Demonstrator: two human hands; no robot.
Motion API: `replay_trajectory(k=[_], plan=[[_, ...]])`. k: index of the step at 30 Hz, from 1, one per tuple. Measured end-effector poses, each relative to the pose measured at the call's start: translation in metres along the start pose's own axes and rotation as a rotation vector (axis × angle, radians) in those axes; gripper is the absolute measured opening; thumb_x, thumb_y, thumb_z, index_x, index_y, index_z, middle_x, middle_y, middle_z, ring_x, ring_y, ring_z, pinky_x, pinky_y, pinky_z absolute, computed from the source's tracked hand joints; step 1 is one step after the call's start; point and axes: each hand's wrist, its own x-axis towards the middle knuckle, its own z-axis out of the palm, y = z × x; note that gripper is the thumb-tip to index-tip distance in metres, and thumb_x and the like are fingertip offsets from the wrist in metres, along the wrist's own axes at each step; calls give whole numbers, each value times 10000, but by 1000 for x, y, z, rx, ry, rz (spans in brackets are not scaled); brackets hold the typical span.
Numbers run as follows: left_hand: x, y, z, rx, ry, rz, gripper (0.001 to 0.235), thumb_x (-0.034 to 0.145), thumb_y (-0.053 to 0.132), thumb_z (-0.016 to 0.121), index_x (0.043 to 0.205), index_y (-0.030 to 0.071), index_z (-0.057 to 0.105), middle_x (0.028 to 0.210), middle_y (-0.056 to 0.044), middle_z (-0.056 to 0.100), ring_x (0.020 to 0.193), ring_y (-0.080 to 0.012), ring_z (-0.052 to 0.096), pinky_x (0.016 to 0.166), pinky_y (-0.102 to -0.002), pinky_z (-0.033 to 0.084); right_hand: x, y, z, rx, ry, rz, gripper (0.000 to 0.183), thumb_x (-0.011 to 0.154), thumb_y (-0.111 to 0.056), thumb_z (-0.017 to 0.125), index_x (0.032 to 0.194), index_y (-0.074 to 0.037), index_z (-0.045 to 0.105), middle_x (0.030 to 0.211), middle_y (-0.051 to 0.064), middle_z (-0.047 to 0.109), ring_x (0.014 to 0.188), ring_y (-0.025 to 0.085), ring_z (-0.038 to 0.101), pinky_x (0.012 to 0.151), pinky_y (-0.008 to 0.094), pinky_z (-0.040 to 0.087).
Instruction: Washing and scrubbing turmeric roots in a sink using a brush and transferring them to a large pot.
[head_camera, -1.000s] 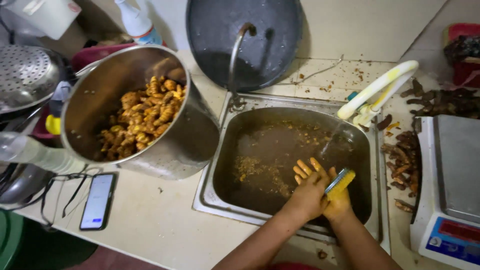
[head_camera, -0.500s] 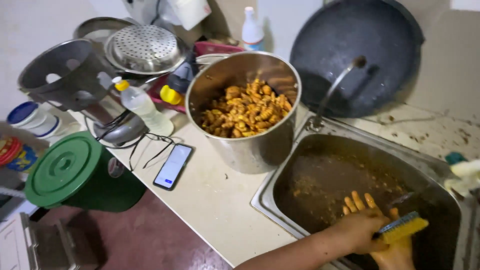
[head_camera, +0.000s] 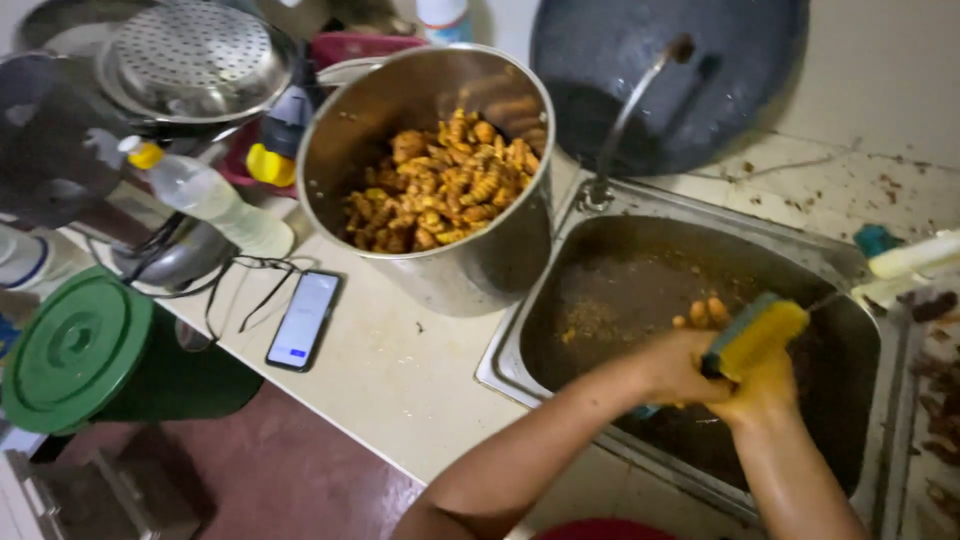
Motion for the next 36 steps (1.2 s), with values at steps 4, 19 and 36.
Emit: replay_trajectory(k=[4, 19, 36], plan=[[-9, 43, -49, -175, -50, -99, 602, 682, 295, 771, 1257, 155, 665, 1263, -120, 720, 1159, -287, 691, 1077, -448, 542, 1, -29, 23, 597, 28, 158, 313, 1115, -307, 439, 1111, -130, 696, 1042, 76, 733, 999, 207, 705, 958, 356, 568], [-82, 97, -361, 1117, 684, -233, 400, 890, 351, 706, 1141, 43, 753, 1140, -207, 650, 847, -405, 663, 731, -518, 530, 141, 93, -103, -181, 137, 241, 269, 1045, -254, 526, 1235, -78, 600, 1255, 191, 672, 1125, 370, 662, 1011, 443, 534], [-62, 82, -348, 1205, 531, -190, 327, 729, 161, 625, 1041, 86, 687, 995, -158, 687, 868, -437, 643, 638, -562, 501, 123, 263, -116, -1233, -759, -574, 457, 1018, -182, 467, 1465, -183, 558, 1552, 143, 487, 1411, 329, 464, 1239, 456, 261]])
